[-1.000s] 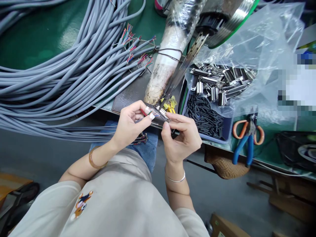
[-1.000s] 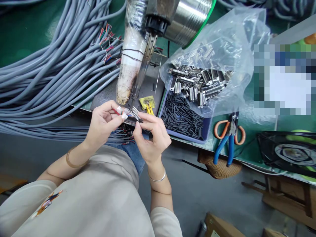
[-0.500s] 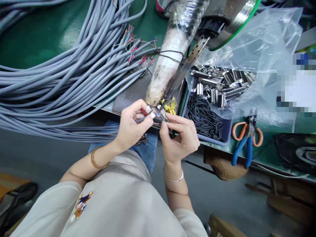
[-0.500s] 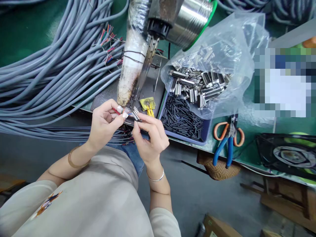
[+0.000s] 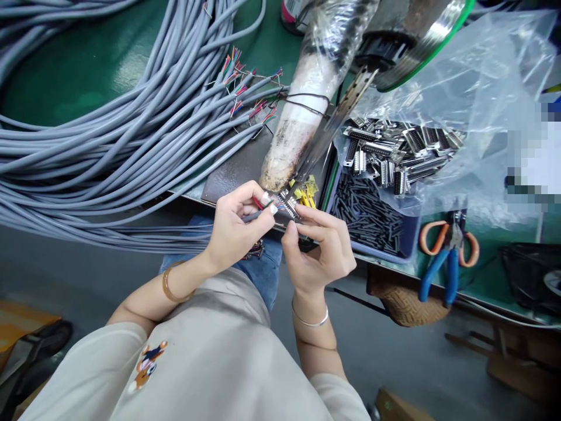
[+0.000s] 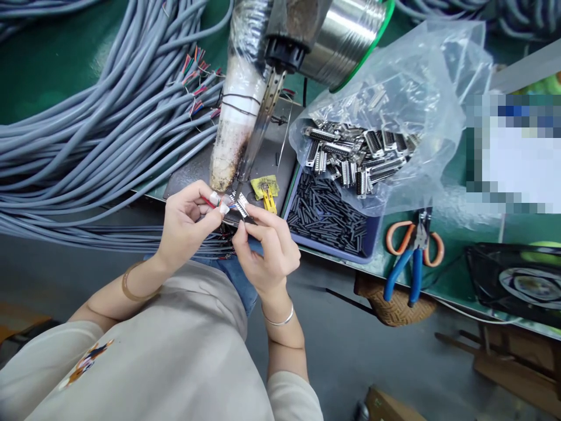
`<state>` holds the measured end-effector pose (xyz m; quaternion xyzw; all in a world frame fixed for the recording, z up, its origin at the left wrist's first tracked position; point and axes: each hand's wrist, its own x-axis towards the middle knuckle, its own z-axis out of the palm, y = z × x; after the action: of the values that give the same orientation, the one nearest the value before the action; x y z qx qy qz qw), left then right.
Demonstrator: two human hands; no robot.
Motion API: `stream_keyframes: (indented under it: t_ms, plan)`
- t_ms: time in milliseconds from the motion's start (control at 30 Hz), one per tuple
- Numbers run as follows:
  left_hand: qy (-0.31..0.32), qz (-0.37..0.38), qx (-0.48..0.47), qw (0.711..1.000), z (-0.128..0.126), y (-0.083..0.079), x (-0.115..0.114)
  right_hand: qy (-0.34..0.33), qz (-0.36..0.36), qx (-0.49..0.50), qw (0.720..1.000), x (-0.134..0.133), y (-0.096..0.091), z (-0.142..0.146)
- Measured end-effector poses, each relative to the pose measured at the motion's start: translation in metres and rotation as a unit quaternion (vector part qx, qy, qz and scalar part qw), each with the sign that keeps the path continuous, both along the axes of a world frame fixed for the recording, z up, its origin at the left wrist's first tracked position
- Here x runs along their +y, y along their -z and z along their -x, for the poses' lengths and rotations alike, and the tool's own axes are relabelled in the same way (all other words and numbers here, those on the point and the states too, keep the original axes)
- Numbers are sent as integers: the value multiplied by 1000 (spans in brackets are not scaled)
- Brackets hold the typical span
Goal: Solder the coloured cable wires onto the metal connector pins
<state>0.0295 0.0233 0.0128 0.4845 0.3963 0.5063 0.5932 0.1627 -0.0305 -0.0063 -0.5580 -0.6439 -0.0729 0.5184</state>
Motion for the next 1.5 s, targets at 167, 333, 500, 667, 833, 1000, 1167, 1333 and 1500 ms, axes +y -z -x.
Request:
stream_keyframes:
  t_ms: [167, 333, 500, 667, 833, 1000, 1167, 1333, 1500]
  plan:
    - [5, 17, 3, 1000, 1, 3, 0, 2, -1, -26, 1000, -2, 2, -1]
    - [31, 26, -14, 999, 7, 2, -2, 4, 12, 37, 999, -4, 0, 1]
    - [45, 11, -22, 999, 14, 1, -6, -43, 139, 198, 969, -6, -8, 4]
    - [53, -7, -39, 998, 18, 2, -9, -29, 105, 222, 969, -8, -9, 6]
    - [50, -15, -34, 998, 15, 4, -10, -9, 37, 187, 982, -7, 1, 10]
    - [2, -13, -4, 1000, 8, 5, -9, -23, 58, 143, 988, -7, 4, 7]
    - [-43, -29, 26, 998, 2, 4, -6, -16, 36, 73, 997, -2, 0, 4]
    - [-52, -36, 40, 997, 0, 2, -5, -7, 31, 60, 998, 1, 0, 4]
    - [-57, -46, 49, 996, -2, 2, -4, -14, 28, 63, 998, 3, 1, 3]
